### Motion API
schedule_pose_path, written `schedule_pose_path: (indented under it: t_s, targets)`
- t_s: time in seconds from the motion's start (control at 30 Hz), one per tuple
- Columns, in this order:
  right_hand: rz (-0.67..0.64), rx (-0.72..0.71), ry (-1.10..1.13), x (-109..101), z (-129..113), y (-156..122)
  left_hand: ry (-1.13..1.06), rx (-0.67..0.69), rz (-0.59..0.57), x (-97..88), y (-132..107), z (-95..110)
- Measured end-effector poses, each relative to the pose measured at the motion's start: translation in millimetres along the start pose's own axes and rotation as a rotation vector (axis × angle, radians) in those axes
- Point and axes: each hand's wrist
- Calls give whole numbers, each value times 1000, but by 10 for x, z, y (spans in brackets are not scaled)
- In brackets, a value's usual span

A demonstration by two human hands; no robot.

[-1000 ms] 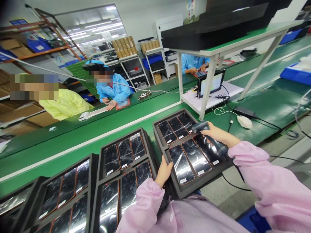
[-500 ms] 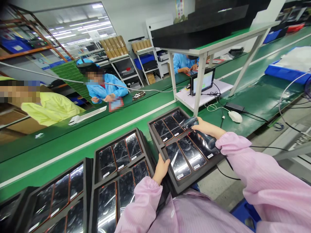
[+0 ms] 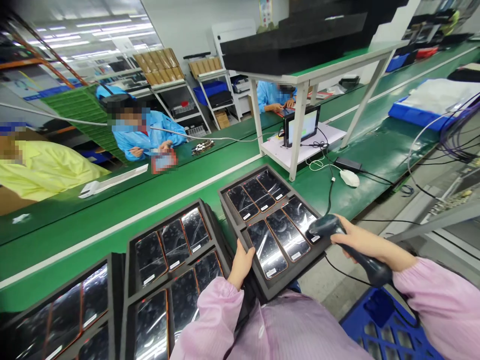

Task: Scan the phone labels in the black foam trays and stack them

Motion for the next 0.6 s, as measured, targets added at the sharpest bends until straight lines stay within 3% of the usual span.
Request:
schedule_pose_path:
  t_s: [0.17, 0.37, 0.5, 0.6]
  targets:
    - [42, -13, -2, 30, 303, -134, 32, 3, -10, -4, 34, -55]
    - [70, -34, -10, 46, 266, -177, 51, 8, -26, -6, 48, -68]
    - [26, -27, -51, 84, 240, -211, 33, 24, -27, -14, 35, -42]
    - [-46, 22, -73, 228, 232, -260, 17, 31, -27, -14, 25, -15]
Point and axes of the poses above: each hand's wrist, its own y-axis towards the middle knuckle, its own x-axis out of the palm, z = x × y, and after that the axes turned 8 degrees about x, right-handed
